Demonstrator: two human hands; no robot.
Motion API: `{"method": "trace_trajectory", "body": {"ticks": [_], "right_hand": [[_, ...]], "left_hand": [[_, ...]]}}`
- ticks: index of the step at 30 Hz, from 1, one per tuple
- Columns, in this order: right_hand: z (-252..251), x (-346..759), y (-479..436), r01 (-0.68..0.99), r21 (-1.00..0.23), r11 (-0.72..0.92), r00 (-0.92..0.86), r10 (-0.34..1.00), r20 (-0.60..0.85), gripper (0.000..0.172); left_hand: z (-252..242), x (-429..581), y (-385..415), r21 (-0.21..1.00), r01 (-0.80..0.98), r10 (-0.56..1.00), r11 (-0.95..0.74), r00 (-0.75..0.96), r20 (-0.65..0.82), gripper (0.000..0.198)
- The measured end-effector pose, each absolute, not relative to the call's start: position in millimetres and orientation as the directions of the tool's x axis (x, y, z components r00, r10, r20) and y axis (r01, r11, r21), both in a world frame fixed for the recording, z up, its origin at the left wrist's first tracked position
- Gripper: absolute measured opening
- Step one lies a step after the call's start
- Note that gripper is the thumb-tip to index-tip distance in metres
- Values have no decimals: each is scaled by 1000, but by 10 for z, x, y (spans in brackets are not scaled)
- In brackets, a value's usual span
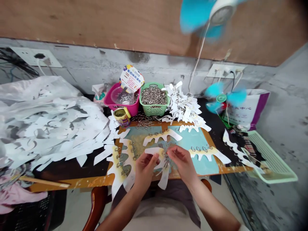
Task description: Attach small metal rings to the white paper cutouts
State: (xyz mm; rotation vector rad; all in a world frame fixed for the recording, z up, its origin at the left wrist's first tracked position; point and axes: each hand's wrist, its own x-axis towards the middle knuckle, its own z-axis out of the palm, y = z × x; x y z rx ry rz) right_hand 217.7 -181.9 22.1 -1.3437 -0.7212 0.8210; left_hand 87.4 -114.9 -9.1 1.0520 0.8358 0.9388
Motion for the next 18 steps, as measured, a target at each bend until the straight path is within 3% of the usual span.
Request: {"method": "trace_trajectory", "body": {"ticks": [6, 9, 11, 15, 18], "right_hand": [[88, 2045, -1763, -341, -931, 133, 642, 756, -127, 25], [98, 1997, -1705, -359, -925, 126, 623, 770, -137, 26], [128, 1980, -1688, -240, -966, 95, 619, 782, -77, 26], [154, 2022, -1750, 151, -988, 20, 591, 800, 107, 24], [105, 2122, -1823, 262, -965, -28, 621, 770, 146, 24]], "left_hand": [[-69, 924, -1142, 940, -254, 924, 228, 360, -127, 23], [-65, 930, -1135, 931, -270, 925, 245, 351, -142, 22], [-77, 927, -1128, 923, -288, 927, 254, 344, -148, 21], [-122, 907, -1120, 911, -316, 938, 266, 304, -168, 20], [-147, 894, -1104, 893, -337, 940, 299, 263, -216, 23]]}}
